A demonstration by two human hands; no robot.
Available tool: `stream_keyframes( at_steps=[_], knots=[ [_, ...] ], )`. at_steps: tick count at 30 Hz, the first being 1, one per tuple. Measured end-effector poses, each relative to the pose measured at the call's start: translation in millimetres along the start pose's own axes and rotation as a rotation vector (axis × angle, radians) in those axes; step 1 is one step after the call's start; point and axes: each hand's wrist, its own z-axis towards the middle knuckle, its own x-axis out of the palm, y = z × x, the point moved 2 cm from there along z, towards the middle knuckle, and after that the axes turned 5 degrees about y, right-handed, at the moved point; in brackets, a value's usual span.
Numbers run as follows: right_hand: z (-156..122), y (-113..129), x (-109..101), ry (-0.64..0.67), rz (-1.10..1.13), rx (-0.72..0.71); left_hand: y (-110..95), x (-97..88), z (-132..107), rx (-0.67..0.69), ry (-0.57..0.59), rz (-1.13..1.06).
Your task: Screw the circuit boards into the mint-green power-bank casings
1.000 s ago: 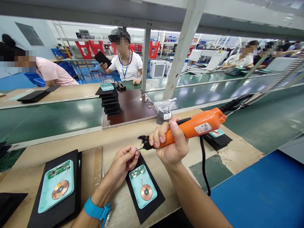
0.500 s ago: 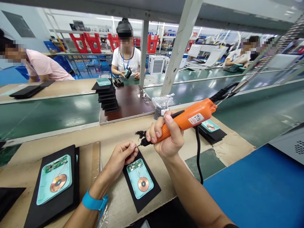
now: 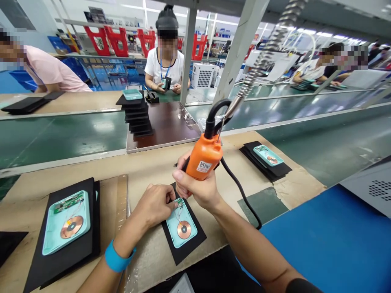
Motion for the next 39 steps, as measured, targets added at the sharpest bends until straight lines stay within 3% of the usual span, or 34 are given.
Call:
stream_keyframes(
  at_steps=[8,18,34,39],
  knots=[
    [1,-2,-2,0.006,0.024,-0.021,-5,-3.4,2,-0.034,0.053,0.021],
    [0,-8,-4,0.006,-0.012,0.002,-2,-2.4,2,-0.024,0.019,-0.035],
    [-2,-9,-4,0.016,0.007,-0.027,1,-1.4,3,-0.021,0.051,0.045],
    [-2,-11,-5,0.020,0.009,-0.021,-2,-2.7,3,-0.040,0.108,0.149]
  ],
)
